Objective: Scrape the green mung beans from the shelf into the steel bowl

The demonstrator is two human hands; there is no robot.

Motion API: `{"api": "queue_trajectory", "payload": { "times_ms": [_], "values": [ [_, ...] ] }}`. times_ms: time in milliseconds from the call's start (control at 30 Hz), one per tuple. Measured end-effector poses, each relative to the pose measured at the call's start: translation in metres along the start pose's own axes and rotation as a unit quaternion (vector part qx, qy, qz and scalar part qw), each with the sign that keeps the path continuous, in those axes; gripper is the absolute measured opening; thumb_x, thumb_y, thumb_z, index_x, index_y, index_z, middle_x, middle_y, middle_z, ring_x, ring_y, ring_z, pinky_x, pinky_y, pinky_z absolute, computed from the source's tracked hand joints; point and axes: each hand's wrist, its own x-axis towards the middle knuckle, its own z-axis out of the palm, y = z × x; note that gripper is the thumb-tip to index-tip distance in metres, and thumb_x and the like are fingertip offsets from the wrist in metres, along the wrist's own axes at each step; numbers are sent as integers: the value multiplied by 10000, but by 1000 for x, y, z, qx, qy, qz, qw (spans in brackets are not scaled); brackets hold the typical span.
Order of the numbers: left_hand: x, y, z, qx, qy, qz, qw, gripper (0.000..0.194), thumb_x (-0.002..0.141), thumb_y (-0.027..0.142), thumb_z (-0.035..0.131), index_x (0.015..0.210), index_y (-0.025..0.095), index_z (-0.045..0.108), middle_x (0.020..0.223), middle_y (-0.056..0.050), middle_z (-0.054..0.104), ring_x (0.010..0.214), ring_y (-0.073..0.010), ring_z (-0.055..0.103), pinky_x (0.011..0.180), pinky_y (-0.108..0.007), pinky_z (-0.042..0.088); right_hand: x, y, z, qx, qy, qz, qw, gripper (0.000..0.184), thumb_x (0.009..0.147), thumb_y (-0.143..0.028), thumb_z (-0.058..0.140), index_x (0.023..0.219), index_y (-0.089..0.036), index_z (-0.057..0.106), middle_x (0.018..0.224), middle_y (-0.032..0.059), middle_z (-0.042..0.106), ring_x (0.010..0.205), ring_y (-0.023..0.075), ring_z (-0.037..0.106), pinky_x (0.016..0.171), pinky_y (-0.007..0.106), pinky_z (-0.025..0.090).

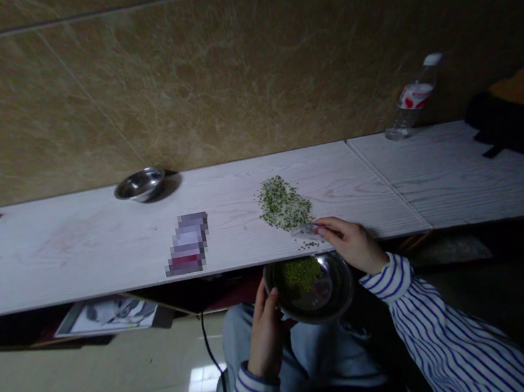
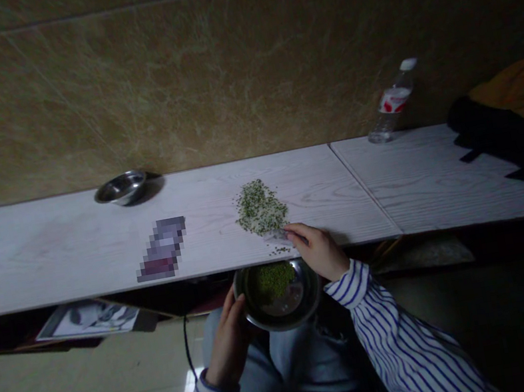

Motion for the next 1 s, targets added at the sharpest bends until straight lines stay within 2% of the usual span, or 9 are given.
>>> {"api": "queue_trajectory", "payload": {
  "times_ms": [300, 500, 667, 800, 900, 1000],
  "values": [
    [4, -4, 4, -4, -12, -2, 1000, 585, 880, 331, 607, 1451, 311, 478, 1466, -75, 551, 1229, -266, 595, 840, -326, 562, -5, -1, -8, 32, -72, 8, 997, 250, 901, -333, 568, 1074, -239, 722, 1042, 45, 775, 955, 205, 729, 859, 333, 577],
    [7, -12, 5, -3, -28, 2, 1000, 609, 881, 342, 607, 1468, 294, 451, 1478, -84, 531, 1263, -272, 562, 853, -338, 557, -8, 7, -10, 32, 8, 33, 999, 266, 897, -336, 559, 1076, -217, 717, 1020, 76, 775, 939, 223, 737, 852, 350, 588],
    [4, -15, 4, 6, -30, -3, 1000, 601, 891, 335, 574, 1473, 311, 427, 1436, -80, 569, 1198, -263, 605, 793, -313, 563, -15, -2, 0, 30, -15, 25, 999, 268, 894, -315, 547, 1083, -232, 719, 1022, 66, 778, 908, 215, 743, 802, 338, 598],
    [-2, -14, -6, 10, -25, 3, 1000, 623, 871, 306, 574, 1476, 305, 427, 1432, -86, 572, 1189, -268, 606, 776, -304, 557, -19, -12, 0, 26, -32, 12, 999, 256, 881, -308, 563, 1068, -241, 725, 1022, 56, 779, 937, 216, 739, 850, 348, 588],
    [-7, -15, -20, 5, -15, 12, 1000, 653, 854, 281, 580, 1487, 290, 419, 1424, -80, 579, 1178, -265, 607, 783, -295, 550, -20, -13, -6, 39, -18, 21, 999, 263, 884, -330, 562, 1070, -232, 720, 1019, 64, 777, 940, 219, 738, 852, 354, 588],
    [-10, -20, -29, 34, -5, -8, 999, 674, 863, 318, 574, 1509, 263, 389, 1346, -109, 632, 1069, -276, 656, 707, -310, 562, -20, -11, -11, 52, -1, 37, 998, 283, 886, -363, 566, 1086, -224, 712, 994, 71, 778, 916, 221, 743, 831, 355, 594]
  ]
}}
